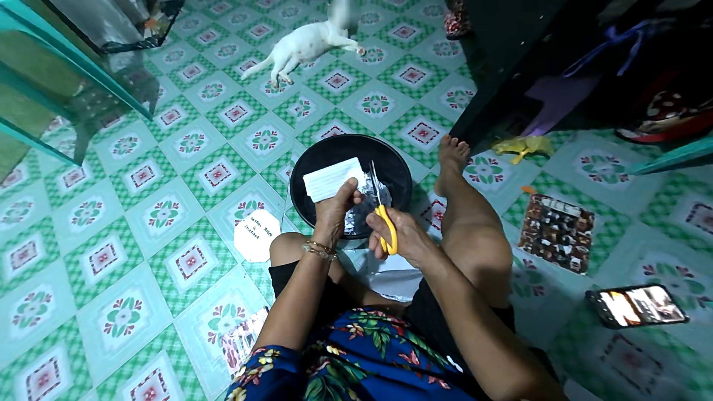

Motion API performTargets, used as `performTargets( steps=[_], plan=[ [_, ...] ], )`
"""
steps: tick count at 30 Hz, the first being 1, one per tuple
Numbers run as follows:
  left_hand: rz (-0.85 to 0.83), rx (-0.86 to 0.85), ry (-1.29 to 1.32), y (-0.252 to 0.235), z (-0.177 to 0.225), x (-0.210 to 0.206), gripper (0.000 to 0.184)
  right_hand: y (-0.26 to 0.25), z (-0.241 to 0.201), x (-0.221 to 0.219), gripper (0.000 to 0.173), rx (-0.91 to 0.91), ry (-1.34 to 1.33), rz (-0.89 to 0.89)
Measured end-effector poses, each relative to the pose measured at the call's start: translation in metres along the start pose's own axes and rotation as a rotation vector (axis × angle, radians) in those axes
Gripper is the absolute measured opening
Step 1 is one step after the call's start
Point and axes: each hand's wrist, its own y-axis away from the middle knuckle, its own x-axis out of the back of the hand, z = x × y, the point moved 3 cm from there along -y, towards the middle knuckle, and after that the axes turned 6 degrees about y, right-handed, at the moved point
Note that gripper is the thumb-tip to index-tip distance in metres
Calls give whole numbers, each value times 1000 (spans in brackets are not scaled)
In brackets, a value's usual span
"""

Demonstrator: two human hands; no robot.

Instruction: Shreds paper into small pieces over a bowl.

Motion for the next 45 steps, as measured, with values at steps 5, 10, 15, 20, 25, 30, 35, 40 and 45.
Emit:
performTargets(
  steps=[5, 10, 15, 20, 25, 30, 35, 40, 45],
  plan=[
    [130, -61, 200, -13, 1, -3, 14, 7, 1, -3, 30, -49, 217, -114],
    [94, -72, 169, -11, 0, -6, 11, 5, -1, -5, 32, -41, 322, -102],
    [22, -103, 115, -7, -1, -8, 9, 3, -2, -5, 32, -3, 292, -43],
    [9, -99, 119, -7, -2, -8, 10, 4, -3, -5, 30, -4, 279, -31],
    [14, -98, 126, -7, -2, -9, 10, 5, -3, -6, 30, 11, 279, -23],
    [9, -131, 119, -8, -3, -6, 9, 5, 1, -6, 31, 43, 324, -48],
    [-13, -113, 102, -6, -3, -7, 10, 5, -1, -6, 31, 40, 300, -13],
    [-67, -66, -20, 4, -1, -1, 7, 5, 0, -6, 30, 60, 265, 16],
    [-94, -60, -54, 9, 1, -1, 12, 4, 3, -7, 29, 92, 304, 58]
  ],
)
